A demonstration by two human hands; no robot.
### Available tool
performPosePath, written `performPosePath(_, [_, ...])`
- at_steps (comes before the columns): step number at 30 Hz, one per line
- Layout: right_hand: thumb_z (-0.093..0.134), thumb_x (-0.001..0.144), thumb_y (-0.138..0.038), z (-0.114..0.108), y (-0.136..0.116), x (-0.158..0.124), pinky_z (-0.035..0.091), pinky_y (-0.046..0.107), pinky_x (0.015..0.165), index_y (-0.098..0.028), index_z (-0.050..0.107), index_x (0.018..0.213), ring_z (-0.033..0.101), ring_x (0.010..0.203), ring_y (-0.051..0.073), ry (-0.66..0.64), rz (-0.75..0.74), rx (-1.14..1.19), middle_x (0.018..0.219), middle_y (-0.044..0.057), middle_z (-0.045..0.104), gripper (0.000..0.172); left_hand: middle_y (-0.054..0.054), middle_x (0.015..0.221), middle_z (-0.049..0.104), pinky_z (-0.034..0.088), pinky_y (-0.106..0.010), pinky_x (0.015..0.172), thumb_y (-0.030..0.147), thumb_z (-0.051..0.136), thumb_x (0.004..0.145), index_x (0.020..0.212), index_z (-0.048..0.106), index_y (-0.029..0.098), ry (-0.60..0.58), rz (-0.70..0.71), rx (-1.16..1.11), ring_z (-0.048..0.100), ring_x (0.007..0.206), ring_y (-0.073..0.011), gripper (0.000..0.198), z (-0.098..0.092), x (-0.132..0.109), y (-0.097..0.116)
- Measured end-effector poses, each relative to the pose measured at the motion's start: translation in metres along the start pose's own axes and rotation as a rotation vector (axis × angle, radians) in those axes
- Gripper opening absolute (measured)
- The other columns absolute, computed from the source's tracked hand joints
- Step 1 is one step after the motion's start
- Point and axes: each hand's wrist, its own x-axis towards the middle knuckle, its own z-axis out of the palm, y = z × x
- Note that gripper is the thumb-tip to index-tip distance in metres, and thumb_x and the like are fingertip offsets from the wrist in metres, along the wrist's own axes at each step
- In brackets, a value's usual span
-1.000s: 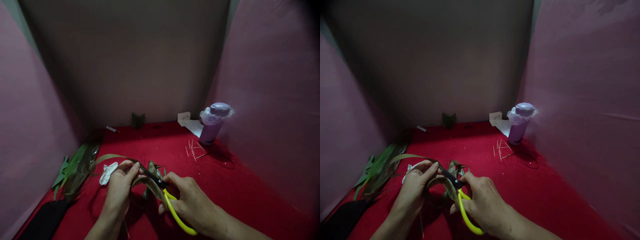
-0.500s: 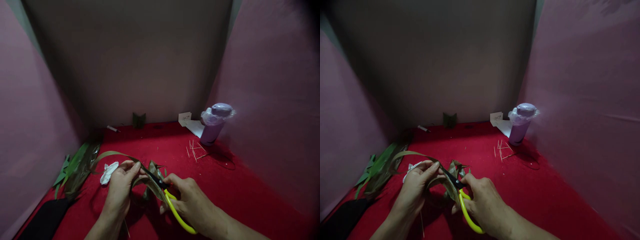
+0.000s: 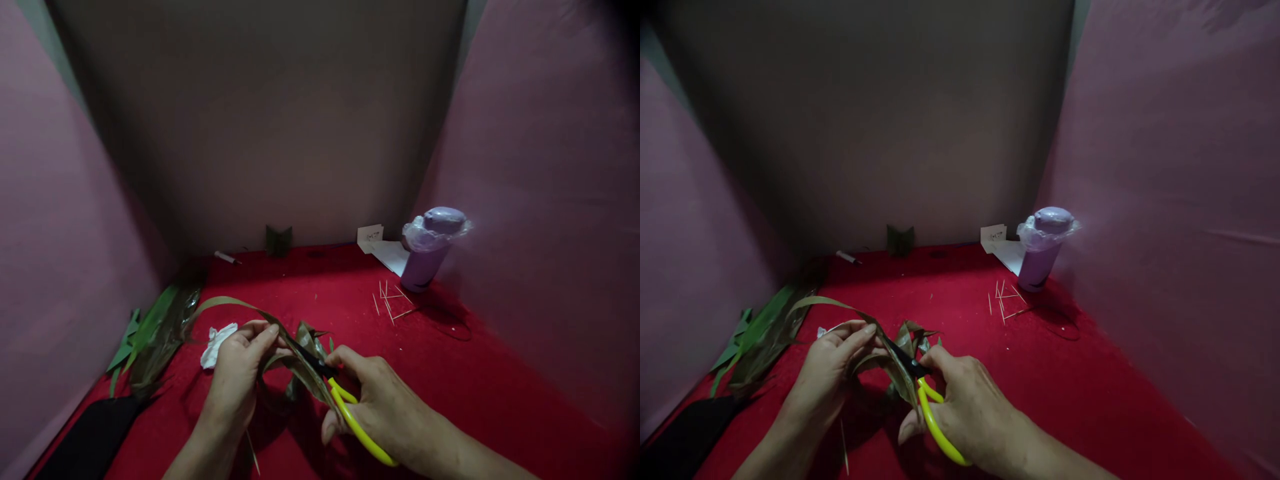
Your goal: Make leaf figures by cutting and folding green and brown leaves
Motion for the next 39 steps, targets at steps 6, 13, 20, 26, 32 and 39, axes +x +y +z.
performPosePath(6, [0.083, 0.053, -0.028, -0.001, -0.001, 0.001, 0.038, 0.022, 0.055, -0.022, 0.058, 0.091, 0.054, 0.061, 0.013, 0.003, -0.001, -0.025, 0.073, -0.004, 0.064, 0.046, -0.002, 0.056, 0.068, 0.051, -0.022, 0.052, 0.023, 0.07, 0.064, 0.072, 0.057, 0.012, -0.036, -0.038, 0.021, 0.064, 0.049, -0.0142, 0.019, 0.002, -0.001, -0.001])
performPosePath(13, [0.078, 0.061, -0.026, 0.001, 0.003, 0.001, 0.036, 0.02, 0.051, -0.022, 0.058, 0.097, 0.051, 0.058, 0.012, -0.001, 0.021, 0.055, 0.068, -0.004, 0.062, 0.041, -0.002, 0.056, 0.067, 0.05, -0.021, 0.053, 0.023, 0.07, 0.064, 0.071, 0.057, 0.013, -0.048, -0.058, 0.004, 0.065, 0.05, -0.0151, 0.019, 0.003, -0.002, -0.003])
performPosePath(20, [0.069, 0.072, -0.033, 0.004, 0.009, 0.002, 0.03, 0.02, 0.046, -0.02, 0.06, 0.095, 0.041, 0.051, 0.01, 0.019, 0.022, -0.032, 0.06, -0.004, 0.056, 0.028, -0.003, 0.056, 0.068, 0.05, -0.021, 0.053, 0.022, 0.071, 0.062, 0.07, 0.056, 0.013, -0.043, -0.067, -0.006, 0.065, 0.05, -0.0151, 0.019, 0.004, -0.003, -0.002])
performPosePath(26, [0.069, 0.072, -0.032, 0.004, 0.01, 0.001, 0.029, 0.02, 0.046, -0.019, 0.06, 0.095, 0.04, 0.051, 0.009, 0.008, 0.036, 0.004, 0.06, -0.004, 0.054, 0.028, -0.004, 0.057, 0.068, 0.05, -0.022, 0.053, 0.023, 0.071, 0.062, 0.071, 0.055, 0.014, -0.047, -0.075, -0.015, 0.066, 0.052, -0.0171, 0.021, 0.005, -0.004, -0.002])
performPosePath(32, [0.07, 0.071, -0.033, 0.004, 0.01, 0.001, 0.027, 0.02, 0.044, -0.018, 0.059, 0.09, 0.034, 0.049, 0.008, -0.016, 0.038, 0.015, 0.055, -0.005, 0.049, 0.027, -0.004, 0.058, 0.068, 0.05, -0.023, 0.054, 0.023, 0.071, 0.063, 0.073, 0.055, 0.014, -0.056, -0.076, -0.029, 0.066, 0.052, -0.0173, 0.021, 0.005, -0.005, -0.002])
performPosePath(39, [0.068, 0.073, -0.031, 0.004, 0.008, 0.001, 0.028, 0.02, 0.043, -0.017, 0.06, 0.089, 0.036, 0.048, 0.008, -0.012, 0.036, 0.015, 0.054, -0.005, 0.05, 0.023, -0.002, 0.058, 0.069, 0.052, -0.024, 0.056, 0.024, 0.071, 0.065, 0.076, 0.056, 0.015, -0.042, -0.016, -0.032, 0.066, 0.053, -0.0161, 0.021, 0.004, -0.006, 0.001])
